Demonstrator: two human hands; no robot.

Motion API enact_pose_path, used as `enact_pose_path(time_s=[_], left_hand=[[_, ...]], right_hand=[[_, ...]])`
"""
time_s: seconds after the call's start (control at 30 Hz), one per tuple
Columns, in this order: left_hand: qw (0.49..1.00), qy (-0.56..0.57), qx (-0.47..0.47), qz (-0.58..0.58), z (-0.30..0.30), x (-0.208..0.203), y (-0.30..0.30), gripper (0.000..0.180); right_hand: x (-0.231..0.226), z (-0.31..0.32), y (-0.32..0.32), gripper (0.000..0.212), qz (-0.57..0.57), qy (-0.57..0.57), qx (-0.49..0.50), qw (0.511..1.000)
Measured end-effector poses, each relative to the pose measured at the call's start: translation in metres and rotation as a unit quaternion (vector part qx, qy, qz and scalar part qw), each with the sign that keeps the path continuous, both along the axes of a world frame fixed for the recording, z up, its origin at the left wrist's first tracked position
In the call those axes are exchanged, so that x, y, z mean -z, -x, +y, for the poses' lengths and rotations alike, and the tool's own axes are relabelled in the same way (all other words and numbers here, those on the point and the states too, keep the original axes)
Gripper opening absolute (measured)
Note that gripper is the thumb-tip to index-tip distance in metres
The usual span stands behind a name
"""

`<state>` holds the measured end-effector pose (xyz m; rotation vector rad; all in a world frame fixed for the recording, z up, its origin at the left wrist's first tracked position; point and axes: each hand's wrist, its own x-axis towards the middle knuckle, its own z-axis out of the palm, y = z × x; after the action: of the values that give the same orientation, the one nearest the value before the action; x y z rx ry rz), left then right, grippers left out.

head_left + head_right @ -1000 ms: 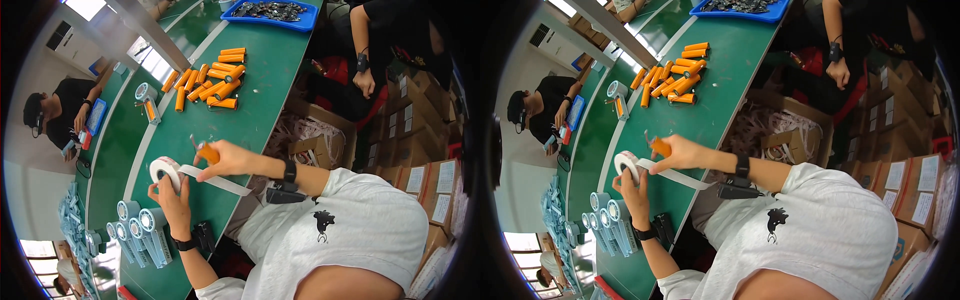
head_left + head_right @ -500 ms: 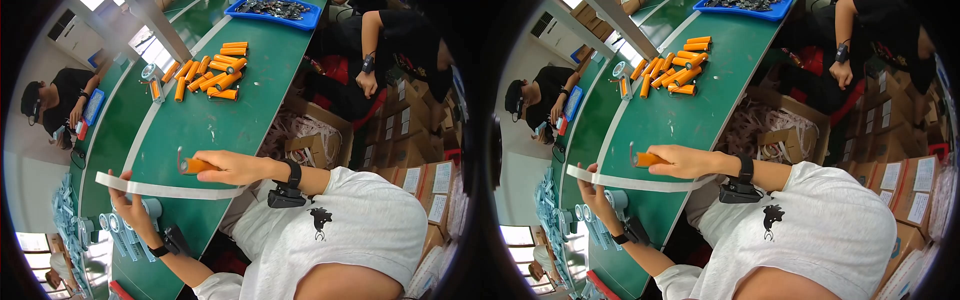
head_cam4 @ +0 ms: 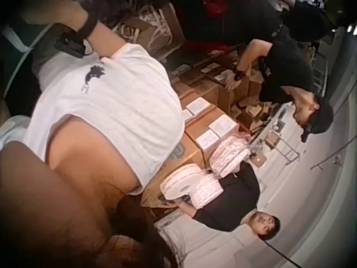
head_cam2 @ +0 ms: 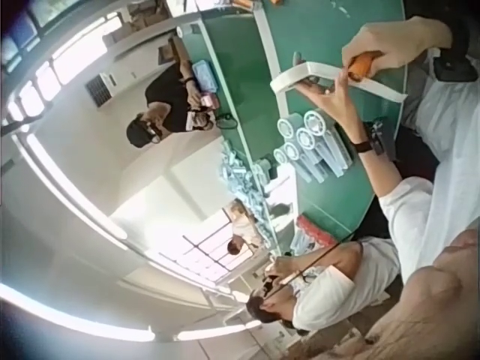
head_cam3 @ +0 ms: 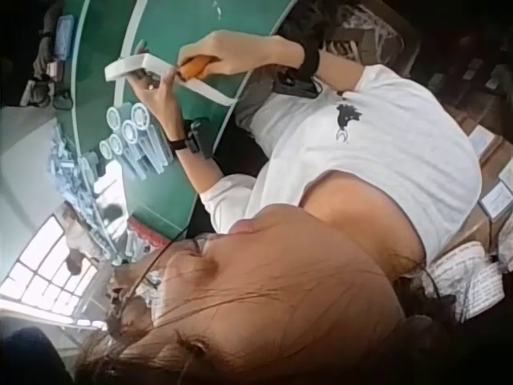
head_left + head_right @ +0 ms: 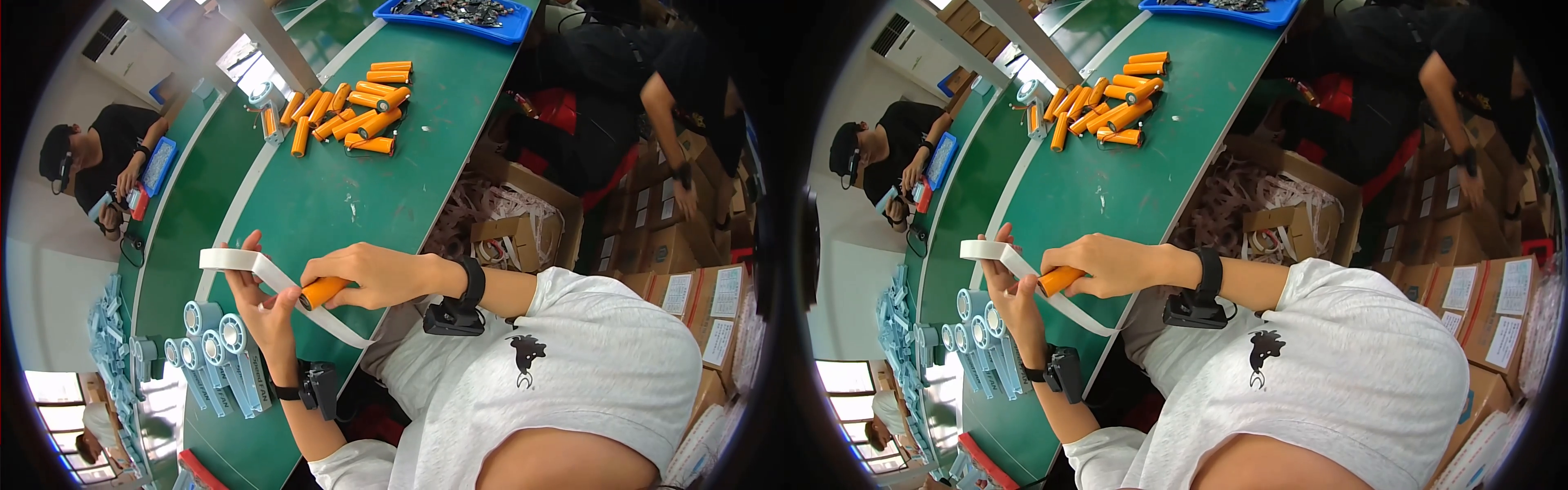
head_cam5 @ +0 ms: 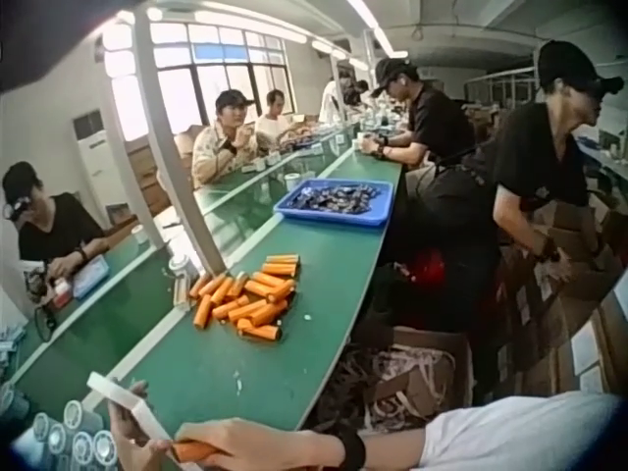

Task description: The person applies tape to batteries and inserts them into fan housings, then pulls more tape from a roll and discards the used backing into a box.

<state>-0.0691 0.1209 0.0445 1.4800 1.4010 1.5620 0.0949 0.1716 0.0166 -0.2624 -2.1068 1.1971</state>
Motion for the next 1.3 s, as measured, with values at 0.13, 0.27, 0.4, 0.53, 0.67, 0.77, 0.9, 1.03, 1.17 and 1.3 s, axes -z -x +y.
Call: enact_pose_path(time_s=[0.13, 0.27, 0.4, 0.53, 0.67, 0.77, 0.9, 1.03, 1.17, 1.3], left_hand=[[0.999, -0.024, -0.021, 0.029, 0.003, 0.014, 0.009, 0.103], [0.984, -0.038, -0.071, 0.157, 0.002, 0.016, 0.017, 0.086], [0.968, -0.041, -0.097, 0.227, 0.0, 0.008, 0.015, 0.062], [0.922, -0.047, -0.092, 0.373, -0.001, 0.01, 0.013, 0.041], [0.868, -0.083, -0.11, 0.477, -0.005, 0.023, 0.02, 0.03], [0.845, -0.094, -0.102, 0.516, -0.002, 0.024, 0.023, 0.03], [0.837, -0.064, -0.081, 0.538, -0.004, 0.021, 0.022, 0.031], [0.871, -0.036, -0.093, 0.482, 0.0, 0.023, 0.011, 0.026], [0.857, -0.024, -0.081, 0.508, 0.003, 0.027, 0.01, 0.029], [0.833, -0.018, 0.016, 0.553, -0.002, 0.024, 0.003, 0.03]], right_hand=[[-0.003, -0.006, 0.002, 0.03, 0.017, 0.066, -0.052, 0.996], [0.003, -0.001, -0.003, 0.029, 0.044, 0.138, -0.076, 0.987], [0.001, 0.025, -0.019, 0.03, 0.167, 0.342, -0.08, 0.921], [-0.031, 0.043, -0.017, 0.03, 0.169, 0.254, 0.019, 0.952], [-0.065, 0.047, 0.006, 0.027, 0.065, 0.045, 0.072, 0.994], [-0.071, 0.05, 0.021, 0.026, -0.08, -0.043, 0.061, 0.994], [-0.04, 0.048, 0.049, 0.025, 0.0, 0.022, 0.087, 0.996], [-0.023, 0.052, 0.061, 0.022, 0.233, 0.157, 0.194, 0.94], [-0.017, 0.071, 0.072, 0.019, 0.334, 0.301, 0.183, 0.874], [-0.047, 0.127, 0.055, 0.018, 0.466, 0.351, 0.226, 0.78]])
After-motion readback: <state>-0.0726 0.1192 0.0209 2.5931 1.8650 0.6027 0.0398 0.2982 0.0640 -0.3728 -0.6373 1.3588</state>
